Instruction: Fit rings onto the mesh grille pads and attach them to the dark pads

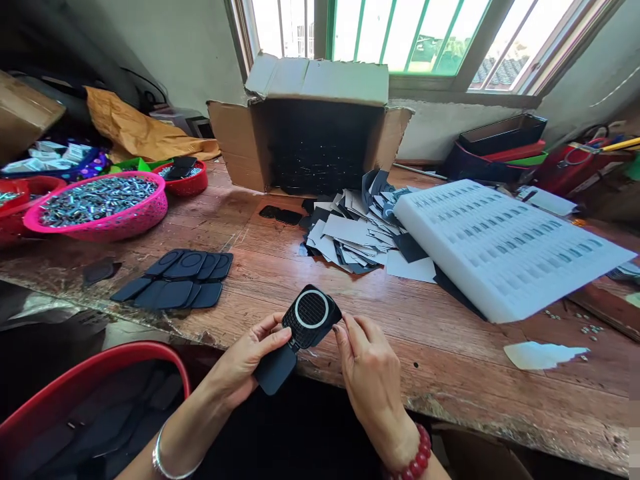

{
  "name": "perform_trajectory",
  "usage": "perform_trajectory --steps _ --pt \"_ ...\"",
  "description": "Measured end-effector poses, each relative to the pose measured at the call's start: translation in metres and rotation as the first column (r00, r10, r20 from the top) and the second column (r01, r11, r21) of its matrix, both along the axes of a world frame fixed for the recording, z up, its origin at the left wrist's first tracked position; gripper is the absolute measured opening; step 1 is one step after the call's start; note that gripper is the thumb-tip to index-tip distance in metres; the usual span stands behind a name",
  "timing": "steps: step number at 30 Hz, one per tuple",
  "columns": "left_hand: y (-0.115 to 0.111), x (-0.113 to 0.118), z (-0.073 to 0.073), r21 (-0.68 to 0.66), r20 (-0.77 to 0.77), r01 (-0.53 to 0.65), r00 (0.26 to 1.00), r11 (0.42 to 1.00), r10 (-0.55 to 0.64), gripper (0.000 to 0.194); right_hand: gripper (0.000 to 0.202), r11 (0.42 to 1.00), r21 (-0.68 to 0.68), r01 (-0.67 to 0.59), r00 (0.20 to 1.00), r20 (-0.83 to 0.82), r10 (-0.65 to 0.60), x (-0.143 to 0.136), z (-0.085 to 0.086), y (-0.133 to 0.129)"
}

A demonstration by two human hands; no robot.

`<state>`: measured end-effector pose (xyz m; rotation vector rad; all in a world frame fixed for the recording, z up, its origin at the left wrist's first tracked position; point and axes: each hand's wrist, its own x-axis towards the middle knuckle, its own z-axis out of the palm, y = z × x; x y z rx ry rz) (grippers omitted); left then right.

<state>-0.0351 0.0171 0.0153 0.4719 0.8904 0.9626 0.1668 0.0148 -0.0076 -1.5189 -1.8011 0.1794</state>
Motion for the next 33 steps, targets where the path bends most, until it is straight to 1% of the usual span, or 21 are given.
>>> perform_trajectory --steps 2,5,8,9,10,11,13,14,15,16,17,19,20,21,22,23,25,27,29,30,33 --pt "0.001 0.0 0.002 0.006 0.003 -0.003 1.0 1.0 0.003 0.04 0.046 0.998 -0.055 -0.004 1.0 -0.011 0.003 -0.003 0.0 0.0" --pt "0.002 0.0 0.005 0.01 0.018 -0.021 1.0 1.0 0.021 0.039 0.053 0.984 -0.174 -0.033 0.992 -0.125 0.011 -0.008 -0.001 0.001" --pt "0.004 -0.004 0.006 0.01 0.01 -0.07 0.998 0.998 0.07 0.042 0.08 0.969 -0.248 -0.004 0.959 -0.275 -0.067 -0.008 0.002 0.01" --pt "0.004 -0.007 0.006 0.014 -0.003 -0.069 0.998 0.998 0.069 0.043 0.088 0.959 -0.283 -0.013 0.935 -0.342 -0.088 -0.007 0.005 0.014" --pt "0.003 -0.009 0.006 0.021 -0.018 -0.053 0.998 0.998 0.053 0.042 0.09 0.941 -0.334 -0.056 0.907 -0.412 -0.092 -0.005 0.008 0.018" --pt "0.003 -0.011 0.005 0.032 -0.035 -0.023 0.999 0.999 0.024 0.041 0.084 0.905 -0.402 -0.141 0.877 -0.475 -0.074 -0.004 0.012 0.022" --pt "0.001 -0.014 0.004 0.052 -0.065 0.041 0.997 0.998 -0.038 0.038 0.06 0.768 -0.536 -0.35 0.827 -0.562 -0.016 -0.001 0.02 0.03" --pt "0.001 -0.016 0.004 0.056 -0.077 0.057 0.996 0.997 -0.053 0.038 0.05 0.7 -0.576 -0.422 0.81 -0.587 0.005 0.0 0.024 0.032" --pt "0.001 -0.017 0.003 0.052 -0.082 0.064 0.995 0.997 -0.06 0.037 0.044 0.66 -0.594 -0.46 0.799 -0.601 0.016 0.001 0.027 0.034" --pt "0.001 -0.017 0.003 0.04 -0.082 0.069 0.994 0.997 -0.066 0.037 0.041 0.664 -0.592 -0.456 0.798 -0.603 0.011 0.003 0.029 0.035" --pt "0.001 -0.018 0.003 0.028 -0.081 0.073 0.994 0.997 -0.07 0.038 0.039 0.711 -0.571 -0.409 0.806 -0.591 -0.011 0.004 0.031 0.036" --pt "0.002 -0.02 0.004 0.024 -0.088 0.073 0.994 0.997 -0.07 0.038 0.034 0.84 -0.495 -0.225 0.838 -0.538 -0.092 0.011 0.034 0.035" --pt "0.003 -0.021 0.004 0.03 -0.1 0.076 0.992 0.997 -0.073 0.037 0.033 0.882 -0.454 -0.124 0.849 -0.508 -0.142 0.015 0.036 0.034" --pt "0.004 -0.022 0.004 0.037 -0.115 0.084 0.99 0.996 -0.08 0.036 0.032 0.907 -0.42 -0.042 0.848 -0.495 -0.19 0.02 0.037 0.032" --pt "0.004 -0.023 0.005 0.043 -0.134 0.1 0.987 0.994 -0.093 0.034 0.032 0.915 -0.403 0.001 0.833 -0.506 -0.224 0.024 0.038 0.03" --pt "0.004 -0.022 0.005 0.041 -0.15 0.128 0.981 0.991 -0.121 0.032 0.032 0.914 -0.407 -0.005 0.808 -0.54 -0.236 0.028 0.039 0.028" --pt "0.004 -0.019 0.005 0.031 -0.172 0.201 0.966 0.979 -0.193 0.029 0.033 0.886 -0.447 -0.123 0.744 -0.632 -0.216 0.033 0.038 0.021" --pt "0.002 -0.012 0.005 0.026 -0.182 0.256 0.952 0.966 -0.247 0.027 0.034 0.825 -0.491 -0.279 0.69 -0.7 -0.184 0.033 0.035 0.013" --pt "0.001 -0.004 0.004 -0.001 -0.17 0.299 0.94 0.954 -0.295 0.028 0.033 0.766 -0.524 -0.373 0.667 -0.725 -0.172 0.03 0.029 0.006" --pt "0.001 0.0 0.003 -0.019 -0.162 0.321 0.934 0.947 -0.32 0.029 0.033 0.746 -0.536 -0.394 0.662 -0.729 -0.175 0.028 0.026 0.002" --pt "0.0 0.008 0.003 -0.048 -0.155 0.371 0.914 0.927 -0.374 0.032 0.034 0.717 -0.567 -0.405 0.651 -0.73 -0.209 0.024 0.02 -0.005"
